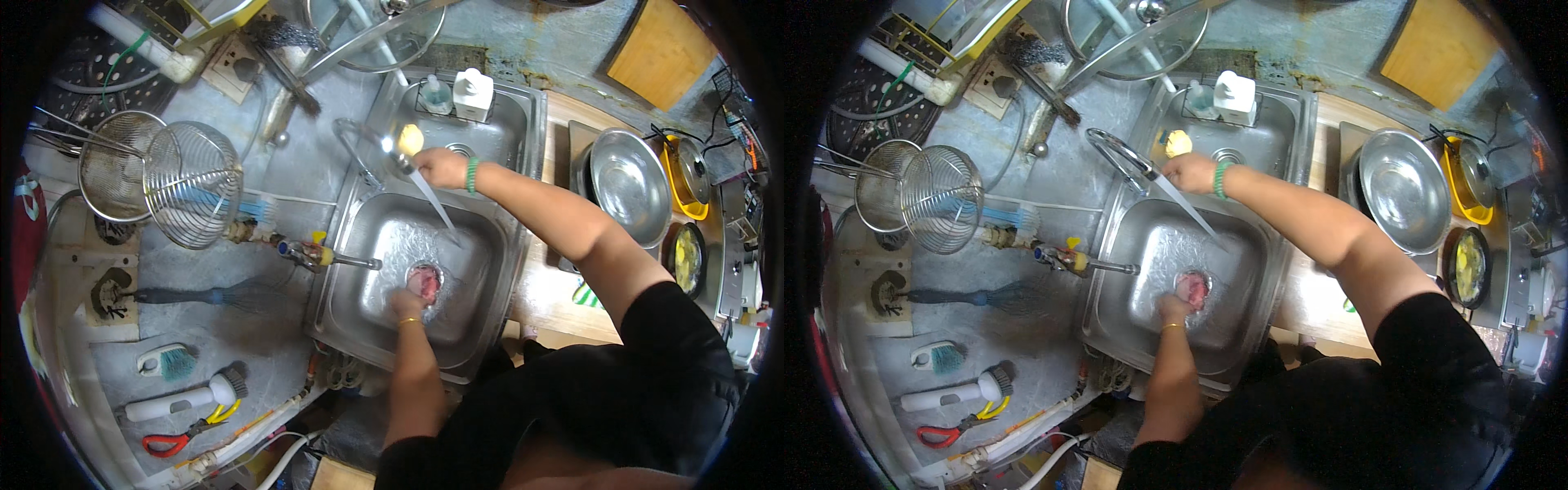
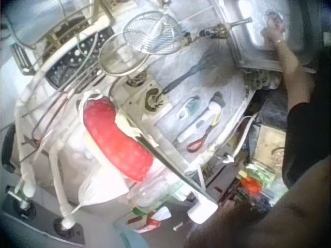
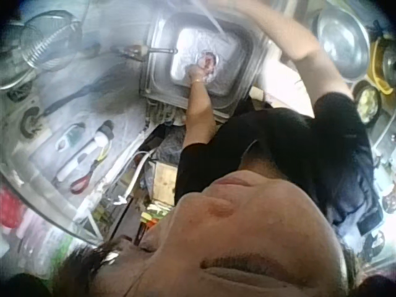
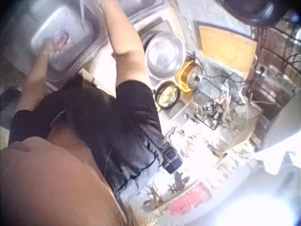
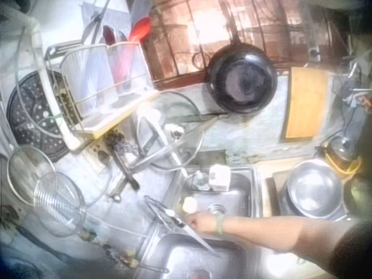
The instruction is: The person washes a pan, fills it with water, and places it on an induction cooktop. They then wash a piece of raw meat under running water, trim it with scissors, and slice it on a cutting board using a cleaver.
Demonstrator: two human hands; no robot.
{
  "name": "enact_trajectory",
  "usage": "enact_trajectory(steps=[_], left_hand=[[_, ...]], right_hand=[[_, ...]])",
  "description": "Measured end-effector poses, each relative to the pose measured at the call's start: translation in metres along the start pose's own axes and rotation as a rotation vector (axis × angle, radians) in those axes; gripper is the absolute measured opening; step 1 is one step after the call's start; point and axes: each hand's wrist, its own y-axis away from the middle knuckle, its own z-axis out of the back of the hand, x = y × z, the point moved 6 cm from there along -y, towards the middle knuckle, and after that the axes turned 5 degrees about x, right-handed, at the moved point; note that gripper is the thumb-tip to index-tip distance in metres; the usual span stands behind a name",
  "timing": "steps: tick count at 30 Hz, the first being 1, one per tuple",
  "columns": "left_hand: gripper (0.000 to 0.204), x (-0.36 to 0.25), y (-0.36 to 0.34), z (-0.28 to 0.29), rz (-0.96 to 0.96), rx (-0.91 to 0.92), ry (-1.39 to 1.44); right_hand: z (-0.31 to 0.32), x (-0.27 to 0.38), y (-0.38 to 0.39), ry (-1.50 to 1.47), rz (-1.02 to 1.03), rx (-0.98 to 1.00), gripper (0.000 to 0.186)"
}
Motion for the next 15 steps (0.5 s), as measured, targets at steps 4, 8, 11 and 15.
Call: enact_trajectory(steps=[4, 8, 11, 15], left_hand=[[0.079, 0.004, 0.015, -0.007, -0.064, -0.151, 0.448], [0.071, 0.010, 0.001, -0.027, -0.024, 0.004, 0.467], [0.058, 0.013, -0.011, -0.051, 0.021, 0.261, 0.712], [0.046, 0.009, -0.013, -0.055, -0.044, 0.286, 0.928]], right_hand=[[-0.072, -0.020, -0.076, -0.018, 0.032, 0.306, 0.052], [-0.118, -0.027, -0.102, 0.084, -0.159, 0.615, 0.067], [-0.117, -0.030, -0.117, 0.031, -0.139, 0.668, 0.073], [-0.094, -0.055, -0.118, -0.707, -0.332, 0.561, 0.045]])
